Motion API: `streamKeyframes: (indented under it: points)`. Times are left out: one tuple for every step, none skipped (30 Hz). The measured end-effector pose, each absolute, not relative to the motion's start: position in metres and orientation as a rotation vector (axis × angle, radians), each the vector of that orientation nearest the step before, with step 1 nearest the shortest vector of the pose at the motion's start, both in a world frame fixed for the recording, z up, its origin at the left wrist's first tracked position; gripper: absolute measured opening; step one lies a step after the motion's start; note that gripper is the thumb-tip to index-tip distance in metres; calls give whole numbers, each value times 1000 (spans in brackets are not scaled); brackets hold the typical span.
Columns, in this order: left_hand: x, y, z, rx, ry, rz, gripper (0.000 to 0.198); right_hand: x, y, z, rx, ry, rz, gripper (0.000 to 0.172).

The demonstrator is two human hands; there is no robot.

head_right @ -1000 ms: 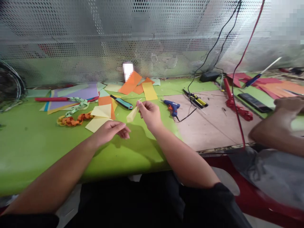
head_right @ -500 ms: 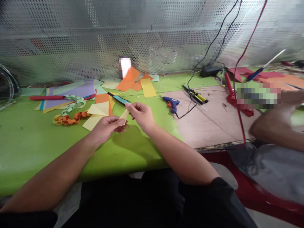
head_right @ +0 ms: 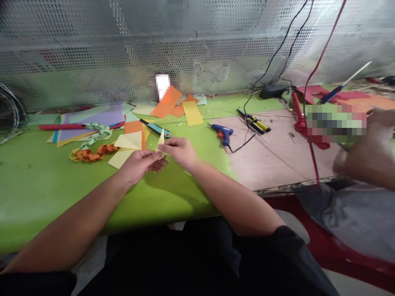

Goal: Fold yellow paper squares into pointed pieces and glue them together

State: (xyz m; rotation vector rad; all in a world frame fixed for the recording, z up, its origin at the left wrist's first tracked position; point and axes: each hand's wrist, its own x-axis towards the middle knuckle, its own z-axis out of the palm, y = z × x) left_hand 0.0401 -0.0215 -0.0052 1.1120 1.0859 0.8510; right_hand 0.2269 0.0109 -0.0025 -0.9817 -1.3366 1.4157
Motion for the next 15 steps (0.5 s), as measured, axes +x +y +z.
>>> streamKeyframes:
  points:
    - [40, -22, -5, 1140, 1097, 867, 40, 226, 11, -2, -980, -1342, 1391, 35]
    - [41, -22, -5, 1164, 1105, 886, 40, 226, 11, -2, -975, -1351, 1362, 35]
    - [41, -22, -5, 1186, 1111, 906, 40, 226, 11, -2, -967, -1362, 1338, 36]
    - [41, -22, -5, 1201, 1114, 927, 40, 226, 10, -2, -959, -1374, 1328, 36]
    - [41, -22, -6, 1209, 1115, 947, 40, 226, 10, -2, -954, -1383, 1336, 37]
    - [41, -22, -6, 1212, 1116, 963, 40, 227, 10, -2, -955, -1389, 1365, 37]
    - [41, -22, -6, 1216, 1117, 977, 40, 227, 10, -2, -962, -1393, 1407, 38]
    - [41, -22, -6, 1225, 1121, 986, 40, 227, 10, -2, -974, -1397, 1449, 39]
    - [42, -22, -6, 1242, 1123, 990, 40, 227, 11, -2, -984, -1398, 1482, 39]
    - [42, -23, -5, 1271, 1124, 985, 39, 228, 11, -3, -991, -1391, 1501, 40]
    - [41, -23, -3, 1322, 1128, 966, 38, 228, 13, -3, -996, -1373, 1505, 40]
    - [39, -24, -1, 1396, 1142, 942, 37, 229, 14, -3, -999, -1340, 1496, 41]
    - [36, -23, 2, 1493, 1171, 922, 34, 230, 16, -3, -1002, -1296, 1482, 42]
    - [30, -22, 5, 1614, 1216, 907, 31, 233, 19, -3, -1008, -1251, 1465, 44]
    - [22, -20, 9, 1746, 1290, 903, 29, 236, 22, -3, -1021, -1219, 1443, 45]
